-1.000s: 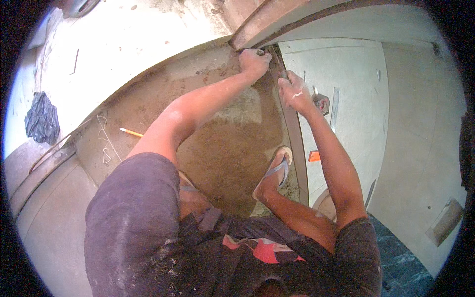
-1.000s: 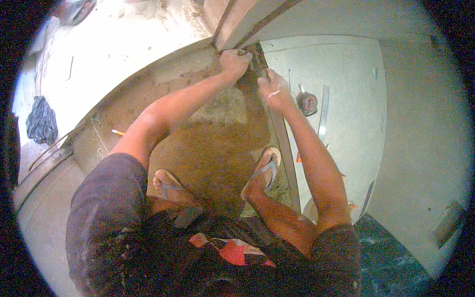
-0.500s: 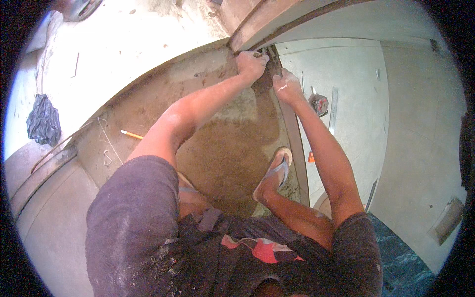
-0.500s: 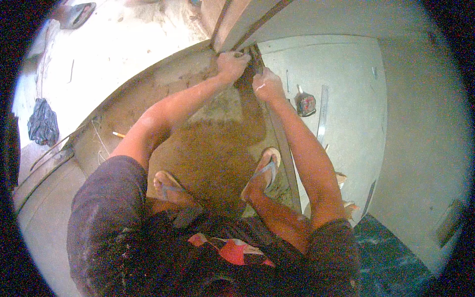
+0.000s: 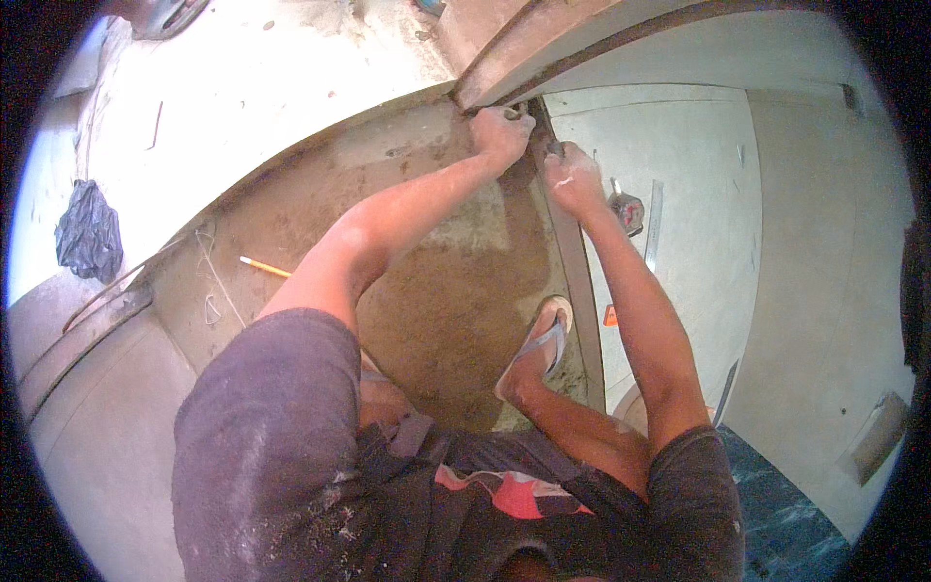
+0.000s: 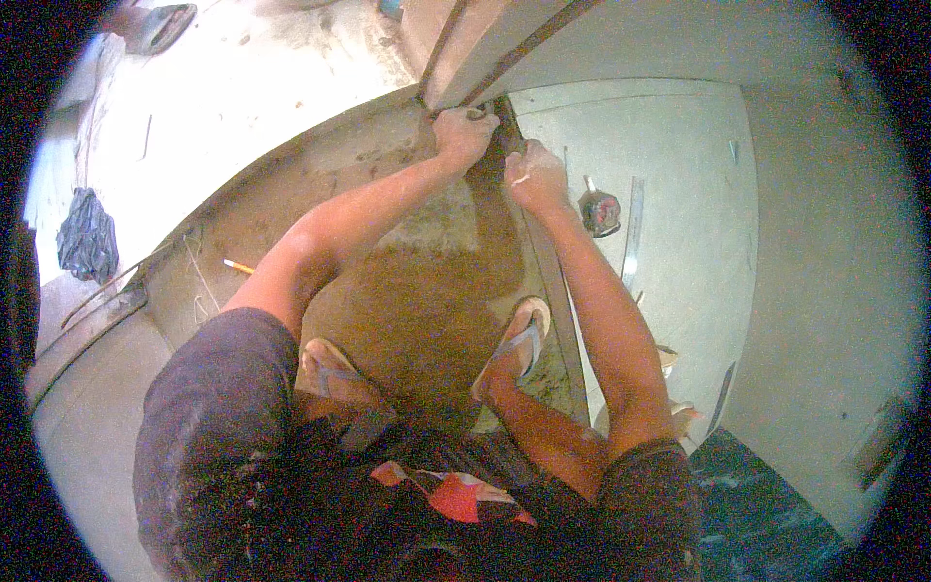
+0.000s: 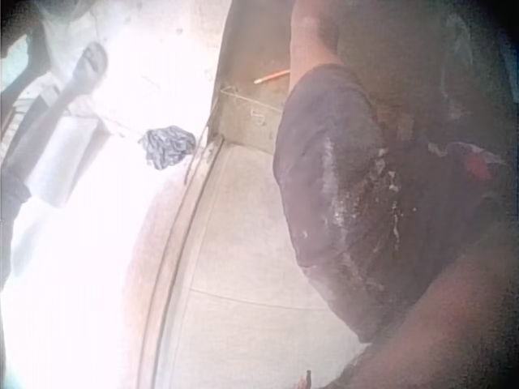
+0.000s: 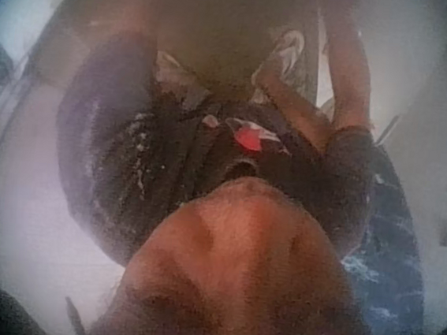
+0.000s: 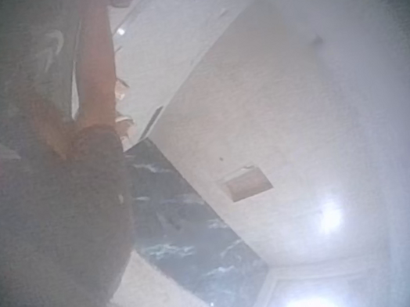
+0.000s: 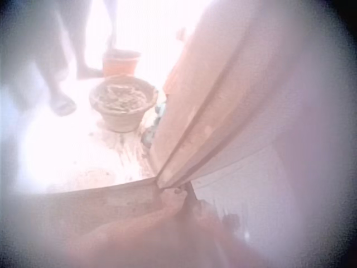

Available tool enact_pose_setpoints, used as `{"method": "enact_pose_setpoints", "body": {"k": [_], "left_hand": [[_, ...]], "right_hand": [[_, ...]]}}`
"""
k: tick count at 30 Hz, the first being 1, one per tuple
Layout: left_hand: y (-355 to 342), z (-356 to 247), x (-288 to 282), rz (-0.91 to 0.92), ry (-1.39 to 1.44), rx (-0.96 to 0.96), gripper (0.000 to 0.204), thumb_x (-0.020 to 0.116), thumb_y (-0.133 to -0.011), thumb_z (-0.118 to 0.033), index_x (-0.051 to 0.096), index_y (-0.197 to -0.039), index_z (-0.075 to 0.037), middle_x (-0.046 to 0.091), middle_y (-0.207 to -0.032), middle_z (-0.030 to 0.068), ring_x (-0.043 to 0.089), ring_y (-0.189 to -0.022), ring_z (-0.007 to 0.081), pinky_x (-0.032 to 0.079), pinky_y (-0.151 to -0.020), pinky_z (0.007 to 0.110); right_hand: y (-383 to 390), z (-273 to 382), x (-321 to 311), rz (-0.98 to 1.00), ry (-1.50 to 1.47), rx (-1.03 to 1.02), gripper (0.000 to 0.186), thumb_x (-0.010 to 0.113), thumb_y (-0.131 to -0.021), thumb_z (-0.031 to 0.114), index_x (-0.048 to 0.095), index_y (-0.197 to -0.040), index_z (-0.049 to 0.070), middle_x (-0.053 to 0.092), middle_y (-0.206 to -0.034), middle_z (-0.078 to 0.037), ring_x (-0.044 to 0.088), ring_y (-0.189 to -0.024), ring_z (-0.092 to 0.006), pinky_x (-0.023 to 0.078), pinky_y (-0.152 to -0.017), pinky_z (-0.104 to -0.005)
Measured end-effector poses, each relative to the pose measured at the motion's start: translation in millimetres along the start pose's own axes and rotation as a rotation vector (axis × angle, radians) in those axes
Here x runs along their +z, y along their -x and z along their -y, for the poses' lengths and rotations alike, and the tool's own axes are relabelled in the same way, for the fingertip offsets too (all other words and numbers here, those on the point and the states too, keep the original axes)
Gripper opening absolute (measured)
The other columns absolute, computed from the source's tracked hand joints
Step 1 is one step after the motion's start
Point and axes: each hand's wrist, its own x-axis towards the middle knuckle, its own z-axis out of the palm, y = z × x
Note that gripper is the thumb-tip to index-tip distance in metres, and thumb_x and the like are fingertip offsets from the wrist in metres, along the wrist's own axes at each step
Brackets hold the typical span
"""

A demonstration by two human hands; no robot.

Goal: The person mixes mortar in a bucket with a trowel, picks up a small amount by hand and with the tool, and then applies and smooths the mortar into a gap in the floor at the base of a wall.

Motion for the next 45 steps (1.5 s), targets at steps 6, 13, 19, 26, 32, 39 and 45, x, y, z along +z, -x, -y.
{"method": "enact_pose_setpoints", "body": {"k": [6,13,19,26,32,39,45], "left_hand": [[-2.7,-3.5,-1.7,0.073,-0.046,0.047,0.035,0.075,-0.073,-0.034,0.074,-0.09,-0.003,0.071,-0.089,0.0218,0.069,-0.088,0.0365,0.054,-0.081,0.042],[1.5,-6.4,-5.8,0.083,0.006,-0.056,0.037,0.075,-0.074,-0.035,0.075,-0.095,-0.005,0.071,-0.095,0.0207,0.068,-0.092,0.0357,0.053,-0.086,0.042],[-1.9,5.3,1.2,-0.071,-0.05,0.102,0.031,0.075,-0.076,-0.036,0.075,-0.089,-0.008,0.073,-0.088,0.0149,0.07,-0.082,0.0333,0.054,-0.078,0.041],[23.2,-12.5,-17.2,0.063,-0.065,0.213,0.042,0.071,-0.079,-0.027,0.067,-0.113,-0.003,0.069,-0.105,0.0218,0.066,-0.099,0.0369,0.05,-0.091,0.043],[10.5,-14.5,-18.0,0.152,-0.077,0.402,0.042,0.065,-0.079,-0.025,0.066,-0.114,-0.001,0.067,-0.109,0.0244,0.064,-0.103,0.0387,0.048,-0.094,0.044],[-1.7,-24.8,-5.5,0.499,0.266,0.063,0.026,0.064,-0.08,-0.019,0.065,-0.096,0.001,0.067,-0.084,0.0159,0.065,-0.073,0.027,0.051,-0.062,0.038],[12.2,-32.0,-2.3,0.574,0.751,-0.223,0.009,0.063,-0.084,-0.009,0.057,-0.09,-0.005,0.054,-0.069,0.0049,0.048,-0.052,0.0144,0.036,-0.043,0.031]], "right_hand": [[-11.6,-21.6,31.5,0.071,0.162,-0.132,0.035,0.052,-0.091,0.028,0.056,-0.094,-0.007,0.063,-0.076,-0.024,0.066,-0.068,-0.0365,0.053,-0.065,-0.047],[4.5,-11.0,35.2,0.16,-0.268,0.311,0.039,0.05,-0.091,0.031,0.06,-0.099,-0.006,0.063,-0.089,-0.025,0.061,-0.08,-0.0379,0.049,-0.075,-0.0464],[17.0,-11.3,32.9,0.151,-0.24,0.352,0.034,0.05,-0.092,0.026,0.056,-0.105,-0.005,0.059,-0.068,-0.01,0.059,-0.05,-0.0195,0.049,-0.046,-0.0361],[25.3,-17.6,28.6,0.106,-0.468,0.406,0.031,0.049,-0.093,0.024,0.058,-0.108,-0.001,0.056,-0.069,-0.006,0.056,-0.054,-0.0143,0.047,-0.045,-0.031],[8.6,26.6,-24.4,0.23,-0.739,0.571,0.028,0.051,-0.093,0.024,0.059,-0.099,-0.002,0.058,-0.073,-0.006,0.056,-0.057,-0.0136,0.047,-0.047,-0.0291],[-1.8,5.5,-18.3,0.304,-0.645,0.473,0.029,0.051,-0.094,0.026,0.059,-0.092,-0.002,0.058,-0.073,-0.007,0.056,-0.058,-0.0148,0.047,-0.047,-0.03],[41.9,-22.4,-63.8,0.339,-0.221,-0.109,0.032,0.049,-0.095,0.029,0.056,-0.087,-0.001,0.058,-0.073,-0.01,0.057,-0.056,-0.0168,0.046,-0.048,-0.0342]]}}
